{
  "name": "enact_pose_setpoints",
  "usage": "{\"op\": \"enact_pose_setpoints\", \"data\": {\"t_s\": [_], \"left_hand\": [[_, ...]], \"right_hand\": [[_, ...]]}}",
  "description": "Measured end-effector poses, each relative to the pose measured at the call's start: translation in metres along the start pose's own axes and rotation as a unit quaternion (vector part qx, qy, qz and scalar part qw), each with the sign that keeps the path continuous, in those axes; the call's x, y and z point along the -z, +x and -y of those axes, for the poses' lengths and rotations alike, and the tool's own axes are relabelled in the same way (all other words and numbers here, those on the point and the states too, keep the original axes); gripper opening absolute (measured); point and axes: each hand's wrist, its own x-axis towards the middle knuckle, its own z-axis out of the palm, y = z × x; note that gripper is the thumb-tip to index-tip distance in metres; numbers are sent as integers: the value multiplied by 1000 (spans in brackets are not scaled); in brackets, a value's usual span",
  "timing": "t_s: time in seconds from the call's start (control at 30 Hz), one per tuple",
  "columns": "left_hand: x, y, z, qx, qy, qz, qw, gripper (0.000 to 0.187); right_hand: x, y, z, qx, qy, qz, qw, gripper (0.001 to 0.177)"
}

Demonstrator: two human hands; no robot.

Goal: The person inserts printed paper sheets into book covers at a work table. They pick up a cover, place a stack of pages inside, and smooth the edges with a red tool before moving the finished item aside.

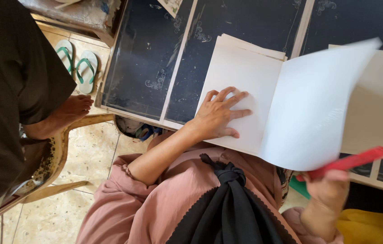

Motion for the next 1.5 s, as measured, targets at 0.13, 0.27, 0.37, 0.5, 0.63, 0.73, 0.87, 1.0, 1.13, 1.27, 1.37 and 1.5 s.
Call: {"op": "enact_pose_setpoints", "data": {"t_s": [0.13,0.27,0.37,0.5,0.63,0.73,0.87,1.0,1.13,1.27,1.37,1.5], "left_hand": [[-1,0,0,-5,25,-20,999,68],[1,1,10,-6,2,6,1000,64],[10,-5,36,31,-309,-22,950,56],[83,-29,39,74,-435,-257,860,48],[91,-35,16,76,-235,-243,938,56],[75,-35,7,81,-168,-196,963,56],[62,-34,1,70,-134,-149,977,58],[54,-36,-5,82,-41,-44,995,66],[52,-36,-14,98,-13,11,995,75],[26,-28,-2,119,0,11,993,80],[20,-25,3,125,-21,2,992,79],[7,-26,10,126,-6,-10,992,99]], "right_hand": [[-29,9,-11,-44,30,-48,997,69],[-51,24,5,-112,-28,55,992,108],[-53,25,-13,-53,89,71,992,86],[-73,40,-27,-120,-121,51,984,88],[-82,67,-30,-8,-406,-120,906,19],[-22,111,-77,108,-499,-151,846,38],[27,133,-98,61,-541,-186,818,33],[45,139,-96,48,-552,-205,807,31],[79,144,-95,86,-592,-191,779,29],[63,109,-77,121,-600,-172,772,34],[13,59,-65,65,-625,-156,762,36],[-43,9,-56,69,-607,-69,789,32]]}}
